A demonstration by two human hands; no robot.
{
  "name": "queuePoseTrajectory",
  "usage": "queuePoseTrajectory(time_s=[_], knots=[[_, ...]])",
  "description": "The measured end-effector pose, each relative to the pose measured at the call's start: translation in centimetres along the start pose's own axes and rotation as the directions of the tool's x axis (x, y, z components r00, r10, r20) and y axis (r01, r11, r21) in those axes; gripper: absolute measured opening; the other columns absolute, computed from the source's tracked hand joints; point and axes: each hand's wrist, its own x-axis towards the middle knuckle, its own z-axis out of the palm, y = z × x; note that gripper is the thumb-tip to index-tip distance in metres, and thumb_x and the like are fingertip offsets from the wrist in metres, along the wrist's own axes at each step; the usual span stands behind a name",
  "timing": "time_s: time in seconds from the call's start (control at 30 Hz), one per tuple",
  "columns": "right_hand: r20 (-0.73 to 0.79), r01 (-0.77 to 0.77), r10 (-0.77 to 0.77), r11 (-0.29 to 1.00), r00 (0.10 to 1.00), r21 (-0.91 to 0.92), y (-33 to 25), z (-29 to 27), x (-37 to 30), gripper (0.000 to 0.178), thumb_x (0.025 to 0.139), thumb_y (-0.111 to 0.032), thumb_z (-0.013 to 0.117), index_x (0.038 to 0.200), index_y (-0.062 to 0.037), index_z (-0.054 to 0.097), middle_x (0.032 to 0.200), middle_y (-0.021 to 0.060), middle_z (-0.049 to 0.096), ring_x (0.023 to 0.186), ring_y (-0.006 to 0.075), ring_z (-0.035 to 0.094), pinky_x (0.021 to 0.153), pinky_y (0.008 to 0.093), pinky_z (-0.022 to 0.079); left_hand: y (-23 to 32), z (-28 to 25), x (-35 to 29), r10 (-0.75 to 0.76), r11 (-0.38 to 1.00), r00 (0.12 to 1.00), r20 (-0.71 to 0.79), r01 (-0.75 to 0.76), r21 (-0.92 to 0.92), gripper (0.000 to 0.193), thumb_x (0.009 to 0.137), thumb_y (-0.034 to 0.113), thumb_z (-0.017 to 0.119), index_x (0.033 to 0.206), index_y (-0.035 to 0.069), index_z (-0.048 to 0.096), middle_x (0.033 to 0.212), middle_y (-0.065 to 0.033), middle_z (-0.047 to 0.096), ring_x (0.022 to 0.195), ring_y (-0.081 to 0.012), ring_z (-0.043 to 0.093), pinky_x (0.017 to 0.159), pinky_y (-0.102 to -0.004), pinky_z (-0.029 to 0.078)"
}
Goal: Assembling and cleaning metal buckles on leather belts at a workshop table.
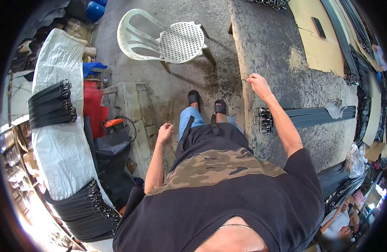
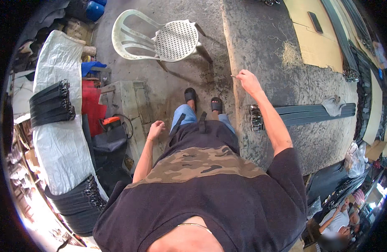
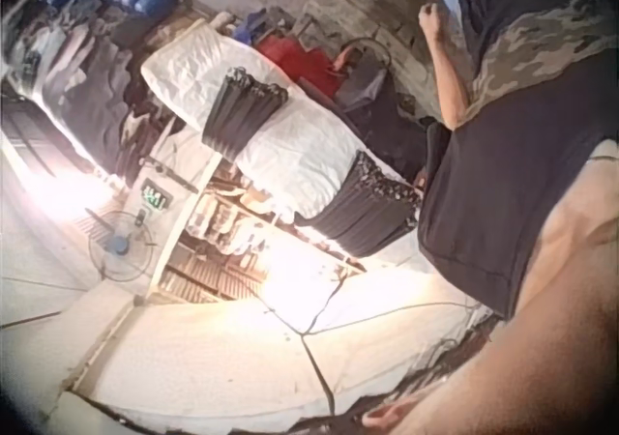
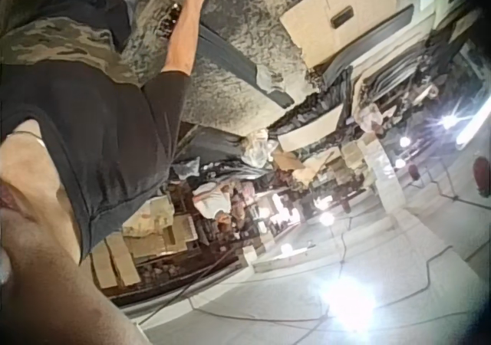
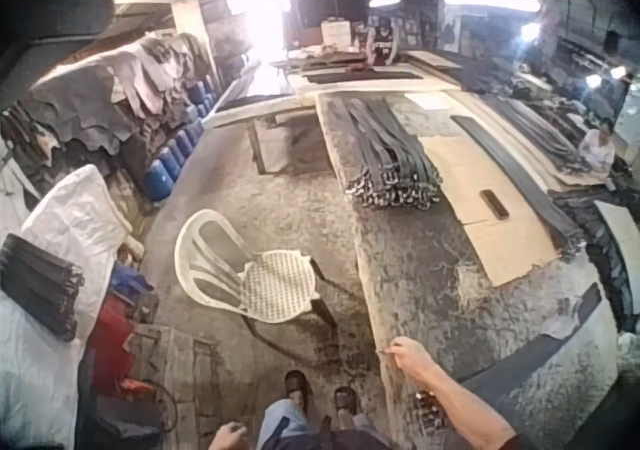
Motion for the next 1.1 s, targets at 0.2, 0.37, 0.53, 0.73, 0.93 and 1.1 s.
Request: queuePoseTrajectory(time_s=[0.2,0.37,0.53,0.73,0.93,1.1], knots=[[-0.021,-0.185,0.184,0.982,0.983,-0.038,0.6,0.2,0.5,0.013,0.082,-0.009,0.061,0.09,-0.0036,0.07,0.089,0.0139,0.064,0.086,0.0324,0.061,0.076,0.0404,0.049,1.3,-3.3,4.3,-0.043,0.999,0.989,0.143,0.047,-0.02,0.027,0.089,0.02,0.058,0.106,0.0,0.061,0.087,-0.0061,0.065,0.073,-0.0141,0.064,0.058,-0.028,0.05],[-0.446,-0.402,0.432,0.901,0.784,0.166,-4.8,-1.8,0.1,0.015,0.085,-0.011,0.061,0.093,-0.0022,0.069,0.087,0.0142,0.066,0.079,0.0271,0.064,0.071,0.0358,0.05,4.9,-4.2,9.9,0.084,0.994,0.977,0.195,-0.069,-0.08,0.022,0.091,0.018,0.056,0.101,-0.001,0.062,0.085,-0.0066,0.065,0.069,-0.0121,0.062,0.058,-0.0262,0.051],[-0.555,-0.22,0.831,0.548,0.037,0.807,-6.4,-4.4,-9.0,0.018,0.092,-0.009,0.056,0.103,0.0017,0.065,0.085,0.006,0.065,0.072,0.0088,0.059,0.062,0.0249,0.052,18.0,0.9,15.1,0.354,0.904,0.846,0.398,-0.419,0.087,0.021,0.091,0.017,0.055,0.098,-0.001,0.062,0.081,-0.0069,0.065,0.069,-0.0134,0.063,0.059,-0.0278,0.051],[-0.39,-0.019,0.614,0.522,-0.686,0.853,-5.6,-2.9,-28.0,0.019,0.093,-0.007,0.054,0.106,0.0041,0.062,0.085,0.0075,0.063,0.069,0.0124,0.059,0.061,0.0262,0.054,39.2,16.7,14.9,0.571,0.55,0.502,0.649,-0.821,0.151,0.028,0.088,0.019,0.058,0.101,-0.006,0.062,0.082,-0.0131,0.068,0.074,-0.0174,0.066,0.067,-0.0301,0.05],[-0.218,-0.058,0.332,0.431,-0.918,0.901,-0.1,-1.8,-35.4,0.019,0.094,-0.009,0.054,0.104,0.0054,0.061,0.086,0.0104,0.065,0.071,0.0145,0.061,0.063,0.0282,0.054,47.8,42.0,2.6,0.529,0.148,0.126,0.839,-0.987,0.055,0.025,0.084,0.022,0.059,0.098,0.002,0.066,0.09,-0.0177,0.068,0.084,-0.0245,0.067,0.076,-0.034,0.051],[-0.505,-0.491,0.045,0.17,-0.862,0.854,1.8,-4.1,-34.0,0.018,0.095,-0.013,0.049,0.101,0.001,0.059,0.084,0.0143,0.065,0.077,0.0282,0.063,0.07,0.0375,0.05,46.6,61.8,-4.6,0.272,-0.119,-0.092,0.958,-0.991,-0.061,0.028,0.08,0.023,0.06,0.097,0.003,0.068,0.091,-0.02,0.067,0.096,-0.0325,0.062,0.086,-0.0387,0.048]])
